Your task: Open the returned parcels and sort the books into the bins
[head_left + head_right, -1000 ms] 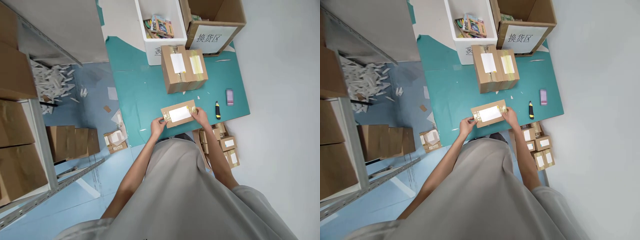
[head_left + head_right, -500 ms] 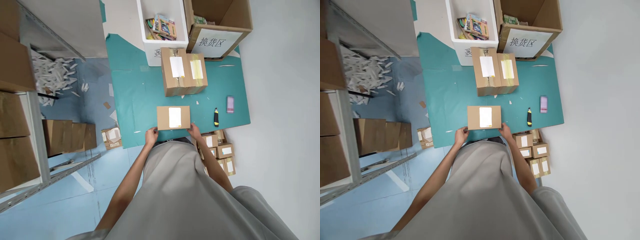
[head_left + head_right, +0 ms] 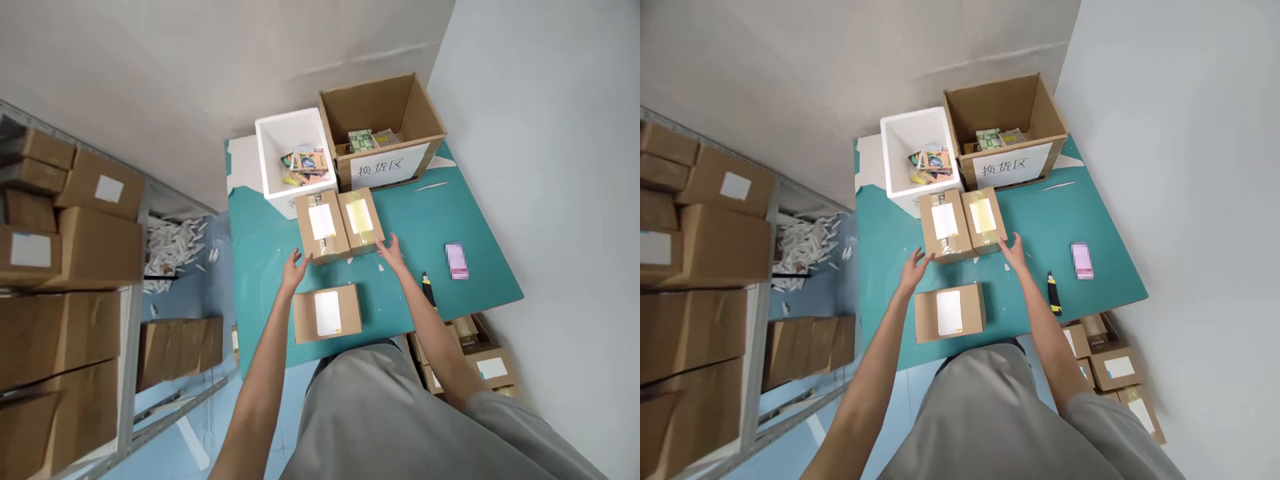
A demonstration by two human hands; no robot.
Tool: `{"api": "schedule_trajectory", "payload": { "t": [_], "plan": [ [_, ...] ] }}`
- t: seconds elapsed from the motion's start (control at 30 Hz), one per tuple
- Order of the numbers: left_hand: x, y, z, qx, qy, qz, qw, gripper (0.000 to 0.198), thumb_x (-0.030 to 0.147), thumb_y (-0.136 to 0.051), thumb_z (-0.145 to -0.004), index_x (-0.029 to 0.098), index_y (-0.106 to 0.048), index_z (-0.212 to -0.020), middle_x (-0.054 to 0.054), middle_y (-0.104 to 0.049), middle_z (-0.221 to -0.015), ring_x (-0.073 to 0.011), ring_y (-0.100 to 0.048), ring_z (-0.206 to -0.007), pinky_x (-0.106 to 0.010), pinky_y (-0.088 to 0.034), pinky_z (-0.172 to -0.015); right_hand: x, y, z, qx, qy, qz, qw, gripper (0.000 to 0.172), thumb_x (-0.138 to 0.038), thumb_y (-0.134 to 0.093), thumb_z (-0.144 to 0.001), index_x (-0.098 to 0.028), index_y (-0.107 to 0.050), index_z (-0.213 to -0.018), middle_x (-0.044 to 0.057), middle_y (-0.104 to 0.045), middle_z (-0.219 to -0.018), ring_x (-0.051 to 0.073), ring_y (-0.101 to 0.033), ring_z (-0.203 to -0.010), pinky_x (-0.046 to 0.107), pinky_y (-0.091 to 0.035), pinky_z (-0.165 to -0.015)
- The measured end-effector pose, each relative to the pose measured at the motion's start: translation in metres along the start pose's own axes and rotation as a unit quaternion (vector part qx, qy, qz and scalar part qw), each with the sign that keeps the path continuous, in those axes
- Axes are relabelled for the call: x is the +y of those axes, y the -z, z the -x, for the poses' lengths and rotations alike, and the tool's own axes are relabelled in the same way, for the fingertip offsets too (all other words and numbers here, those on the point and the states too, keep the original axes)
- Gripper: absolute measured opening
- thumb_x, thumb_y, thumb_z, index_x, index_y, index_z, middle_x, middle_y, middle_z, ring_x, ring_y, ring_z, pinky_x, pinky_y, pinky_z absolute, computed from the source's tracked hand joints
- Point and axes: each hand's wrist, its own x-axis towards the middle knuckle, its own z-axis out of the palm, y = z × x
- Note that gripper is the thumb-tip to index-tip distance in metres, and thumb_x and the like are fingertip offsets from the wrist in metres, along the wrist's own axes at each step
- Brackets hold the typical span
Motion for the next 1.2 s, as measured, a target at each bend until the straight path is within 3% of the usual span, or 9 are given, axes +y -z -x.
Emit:
{"api": "schedule_trajectory", "payload": {
  "t": [0.1,0.2,0.33,0.47,0.67,0.83,1.0,1.1,1.2],
  "plan": [
    [0.020,-0.020,-0.008,-0.006,0.036,0.044,0.998,0.067,0.038,-0.085,-0.100,0.013,-0.064,-0.158,-0.020,-0.079,-0.145,-0.0355,-0.074,-0.142,-0.050,-0.056,-0.126,-0.013,-0.015,-0.012,-0.028,-0.062,-0.067,0.995,0.090,-0.069,-0.079,-0.089,-0.020,-0.054,-0.161,0.018,-0.079,-0.134,0.025,-0.081,-0.090,0.034,-0.068,-0.075],
    [0.017,-0.023,0.003,0.000,0.040,0.068,0.997,0.067,0.042,-0.089,-0.096,0.012,-0.069,-0.153,-0.018,-0.082,-0.141,-0.0359,-0.076,-0.140,-0.049,-0.059,-0.123,-0.010,-0.017,-0.007,-0.039,-0.049,-0.096,0.993,0.083,-0.071,-0.080,-0.088,-0.022,-0.061,-0.152,0.014,-0.081,-0.126,0.025,-0.081,-0.086,0.033,-0.065,-0.071],
    [0.008,-0.028,0.018,-0.031,0.037,0.080,0.996,0.080,0.059,-0.098,-0.082,0.014,-0.075,-0.143,-0.017,-0.085,-0.131,-0.0390,-0.079,-0.133,-0.052,-0.061,-0.120,0.006,0.003,-0.001,-0.022,-0.039,-0.094,0.995,0.085,-0.075,-0.076,-0.086,-0.022,-0.062,-0.151,0.017,-0.080,-0.134,0.028,-0.082,-0.092,0.036,-0.067,-0.073],
    [0.016,-0.061,0.020,-0.071,-0.011,0.067,0.995,0.095,0.078,-0.093,-0.073,0.013,-0.076,-0.141,-0.018,-0.086,-0.126,-0.0404,-0.081,-0.125,-0.052,-0.064,-0.113,0.021,0.039,-0.007,-0.002,-0.042,-0.105,0.994,0.087,-0.077,-0.075,-0.085,-0.023,-0.062,-0.152,0.018,-0.079,-0.137,0.031,-0.084,-0.092,0.040,-0.069,-0.073],
    [0.048,-0.118,0.003,-0.084,-0.050,0.028,0.995,0.084,0.071,-0.084,-0.089,0.011,-0.072,-0.147,-0.018,-0.086,-0.128,-0.0348,-0.083,-0.116,-0.044,-0.068,-0.101,0.016,0.079,-0.046,0.055,-0.034,-0.111,0.992,0.089,-0.082,-0.074,-0.083,-0.021,-0.064,-0.147,0.019,-0.079,-0.133,0.031,-0.084,-0.092,0.040,-0.069,-0.075],
    [0.053,-0.134,0.002,-0.074,-0.046,0.003,0.996,0.075,0.062,-0.078,-0.099,0.011,-0.069,-0.153,-0.021,-0.083,-0.134,-0.0369,-0.081,-0.122,-0.048,-0.066,-0.105,0.002,0.090,-0.067,0.055,-0.047,-0.044,0.996,0.085,-0.089,-0.067,-0.088,-0.018,-0.070,-0.135,0.020,-0.080,-0.129,0.031,-0.083,-0.102,0.037,-0.068,-0.078],
    [0.013,-0.105,0.039,-0.004,-0.137,-0.136,0.981,0.080,0.071,-0.060,-0.108,0.011,-0.063,-0.161,-0.027,-0.063,-0.165,-0.0425,-0.054,-0.163,-0.060,-0.039,-0.137,0.036,0.115,-0.018,0.117,0.011,0.170,0.979,0.089,-0.079,-0.075,-0.091,-0.010,-0.066,-0.147,0.030,-0.066,-0.155,0.041,-0.062,-0.147,0.053,-0.052,-0.124],
    [-0.029,-0.059,0.074,0.050,-0.158,-0.208,0.964,0.088,0.074,-0.052,-0.109,0.008,-0.056,-0.167,-0.028,-0.050,-0.177,-0.0445,-0.033,-0.174,-0.064,-0.024,-0.143,0.072,0.136,0.043,0.164,-0.014,0.314,0.935,0.086,-0.063,-0.084,-0.090,-0.007,-0.062,-0.150,0.036,-0.059,-0.157,0.048,-0.052,-0.154,0.061,-0.040,-0.132],
    [-0.073,-0.009,0.110,0.091,-0.120,-0.209,0.966,0.097,0.079,-0.053,-0.106,0.008,-0.048,-0.172,-0.028,-0.042,-0.182,-0.0447,-0.028,-0.176,-0.064,-0.022,-0.144,0.097,0.149,0.103,0.163,-0.081,0.302,0.936,0.065,-0.050,-0.082,-0.087,-0.011,-0.066,-0.136,0.034,-0.062,-0.152,0.049,-0.052,-0.151,0.065,-0.037,-0.132]
  ]
}}
